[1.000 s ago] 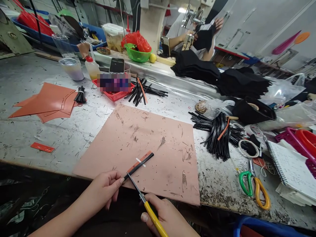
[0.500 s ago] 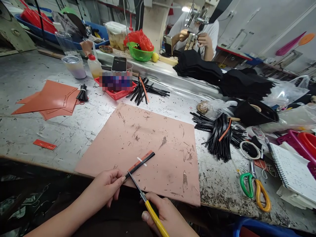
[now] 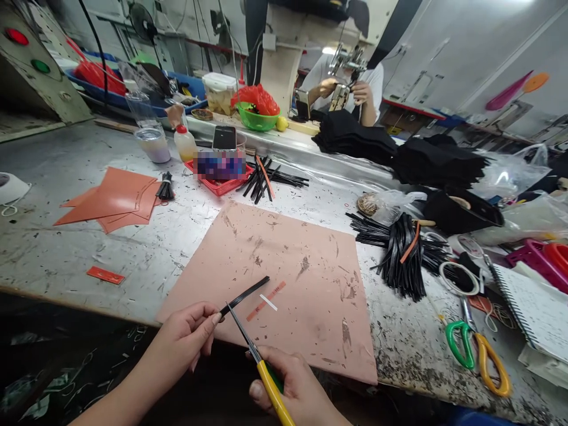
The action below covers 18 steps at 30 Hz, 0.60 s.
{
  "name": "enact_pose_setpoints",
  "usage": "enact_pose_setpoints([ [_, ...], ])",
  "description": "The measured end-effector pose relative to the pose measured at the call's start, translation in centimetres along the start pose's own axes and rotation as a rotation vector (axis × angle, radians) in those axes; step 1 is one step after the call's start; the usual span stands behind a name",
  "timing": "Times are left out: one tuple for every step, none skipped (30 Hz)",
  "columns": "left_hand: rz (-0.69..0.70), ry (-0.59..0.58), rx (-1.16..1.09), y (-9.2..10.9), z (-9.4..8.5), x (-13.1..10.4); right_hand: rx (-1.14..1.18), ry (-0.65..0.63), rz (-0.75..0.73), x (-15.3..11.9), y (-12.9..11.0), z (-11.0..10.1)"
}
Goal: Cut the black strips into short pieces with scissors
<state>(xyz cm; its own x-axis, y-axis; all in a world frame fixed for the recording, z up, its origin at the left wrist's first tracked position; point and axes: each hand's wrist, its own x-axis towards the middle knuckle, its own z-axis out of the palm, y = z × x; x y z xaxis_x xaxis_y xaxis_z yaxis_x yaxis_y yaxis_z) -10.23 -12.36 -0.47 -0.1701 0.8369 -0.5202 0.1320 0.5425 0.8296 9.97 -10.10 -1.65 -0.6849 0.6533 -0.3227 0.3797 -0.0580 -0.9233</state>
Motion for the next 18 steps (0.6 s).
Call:
enact_pose_setpoints([
  [0.008, 0.014, -0.004, 0.0, -0.4, 0.1, -0.002, -0.006, -0.008, 0.4, -0.4, 0.2],
  [0.015, 0.025, -0.01, -0.1, -0.8, 0.2, -0.001, -0.01, -0.013, 0.8, -0.7, 0.4],
  [0.022, 0.036, -0.015, -0.2, -1.1, 0.3, 0.005, -0.011, -0.014, 1.2, -1.0, 0.6],
  [0.027, 0.046, -0.018, -0.3, -1.4, 0.5, 0.016, -0.012, -0.016, 1.5, -1.2, 0.9],
  [0.03, 0.054, -0.02, -0.5, -1.6, 0.6, 0.029, -0.014, -0.017, 1.8, -1.3, 1.1],
  [0.031, 0.059, -0.023, -0.7, -1.8, 0.8, 0.04, -0.017, -0.018, 1.9, -1.3, 1.3],
  [0.028, 0.061, -0.028, -0.8, -2.0, 1.0, 0.043, -0.018, -0.015, 2.0, -1.2, 1.4],
  [0.023, 0.061, -0.032, -1.0, -2.2, 1.1, 0.035, -0.016, -0.009, 2.1, -1.2, 1.5],
  [0.02, 0.059, -0.033, -1.1, -2.3, 1.2, 0.019, -0.001, -0.002, 2.1, -1.2, 1.5],
  [0.022, 0.057, -0.028, -1.2, -2.5, 1.2, -0.002, 0.028, 0.005, 2.0, -1.2, 1.4],
  [0.035, 0.053, -0.016, -1.2, -2.5, 1.1, -0.02, 0.066, 0.011, 2.0, -1.4, 1.4],
  [0.059, 0.045, 0.003, -1.2, -2.5, 0.9, -0.026, 0.109, 0.016, 2.0, -1.5, 1.3],
  [0.093, 0.03, 0.031, -1.2, -2.4, 0.6, -0.018, 0.148, 0.022, 2.1, -1.8, 1.3],
  [0.132, 0.005, 0.065, -1.2, -2.2, 0.3, 0.005, 0.182, 0.023, 2.2, -2.0, 1.3],
  [0.171, -0.029, 0.108, -1.1, -1.9, 0.0, 0.039, 0.211, 0.017, 2.4, -2.3, 1.4],
  [0.209, -0.066, 0.156, -1.0, -1.5, -0.3, 0.08, 0.235, 0.005, 2.6, -2.5, 1.6],
  [0.246, -0.103, 0.206, -0.9, -1.1, -0.5, 0.121, 0.259, -0.01, 2.9, -2.7, 1.8],
  [0.281, -0.133, 0.251, -0.9, -0.7, -0.8, 0.162, 0.282, -0.023, 3.2, -2.8, 2.1],
])
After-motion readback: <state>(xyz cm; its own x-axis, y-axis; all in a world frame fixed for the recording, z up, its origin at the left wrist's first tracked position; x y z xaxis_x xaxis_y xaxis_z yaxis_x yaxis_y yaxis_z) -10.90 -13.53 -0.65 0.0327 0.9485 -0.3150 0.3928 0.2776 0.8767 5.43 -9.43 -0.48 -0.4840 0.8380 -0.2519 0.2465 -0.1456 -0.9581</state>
